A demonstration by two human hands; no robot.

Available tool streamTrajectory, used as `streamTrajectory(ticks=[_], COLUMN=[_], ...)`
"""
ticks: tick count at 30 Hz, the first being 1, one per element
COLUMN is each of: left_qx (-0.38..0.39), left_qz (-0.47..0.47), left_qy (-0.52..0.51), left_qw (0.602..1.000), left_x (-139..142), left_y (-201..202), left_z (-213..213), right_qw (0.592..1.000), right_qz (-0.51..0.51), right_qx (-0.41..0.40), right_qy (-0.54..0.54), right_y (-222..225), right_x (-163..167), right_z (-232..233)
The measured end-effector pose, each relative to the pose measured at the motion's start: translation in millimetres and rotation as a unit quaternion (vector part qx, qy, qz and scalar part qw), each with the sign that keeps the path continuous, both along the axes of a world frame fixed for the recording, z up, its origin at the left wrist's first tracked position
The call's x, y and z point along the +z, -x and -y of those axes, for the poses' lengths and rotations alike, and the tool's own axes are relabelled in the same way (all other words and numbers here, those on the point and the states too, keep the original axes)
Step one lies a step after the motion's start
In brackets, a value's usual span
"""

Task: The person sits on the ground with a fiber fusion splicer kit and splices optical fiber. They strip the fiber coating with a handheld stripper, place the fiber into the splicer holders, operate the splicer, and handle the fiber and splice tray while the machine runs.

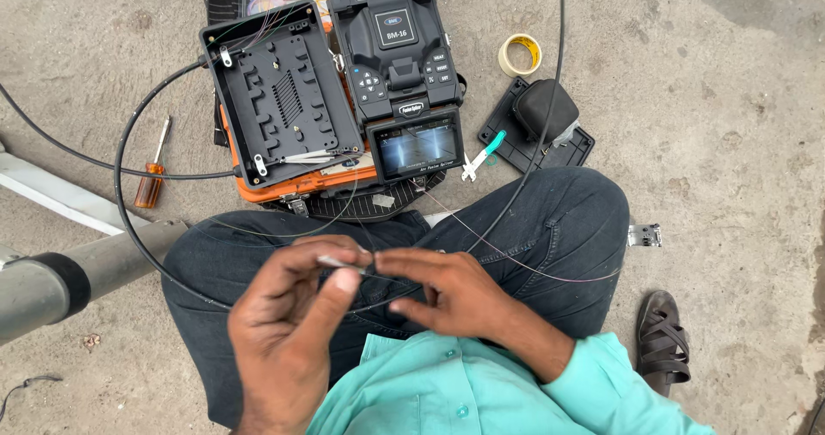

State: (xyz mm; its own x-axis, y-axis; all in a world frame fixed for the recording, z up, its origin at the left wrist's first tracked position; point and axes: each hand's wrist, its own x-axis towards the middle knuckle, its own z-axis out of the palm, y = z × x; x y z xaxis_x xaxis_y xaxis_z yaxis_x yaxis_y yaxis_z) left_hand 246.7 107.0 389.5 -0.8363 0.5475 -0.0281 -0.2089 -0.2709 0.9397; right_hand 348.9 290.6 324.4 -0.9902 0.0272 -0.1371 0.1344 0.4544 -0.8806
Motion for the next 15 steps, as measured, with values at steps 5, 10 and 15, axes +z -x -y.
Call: streamTrajectory(ticks=[5, 10, 15], left_qx=[-0.030, -0.018, 0.021], left_qz=[-0.002, 0.106, 0.090], left_qy=[0.101, 0.087, 0.077], left_qw=[0.994, 0.990, 0.993], left_x=[-14.3, -22.7, -19.6], left_y=[3.2, 8.4, 56.2], left_z=[-19.1, -25.9, -34.9], right_qw=[0.980, 0.976, 0.993], right_qz=[-0.068, -0.118, -0.117], right_qx=[-0.060, -0.072, -0.012], right_qy=[0.177, 0.168, 0.022], right_y=[-4.9, -6.3, -7.8], right_x=[20.6, 9.1, -4.2], right_z=[7.5, 10.5, 4.9])
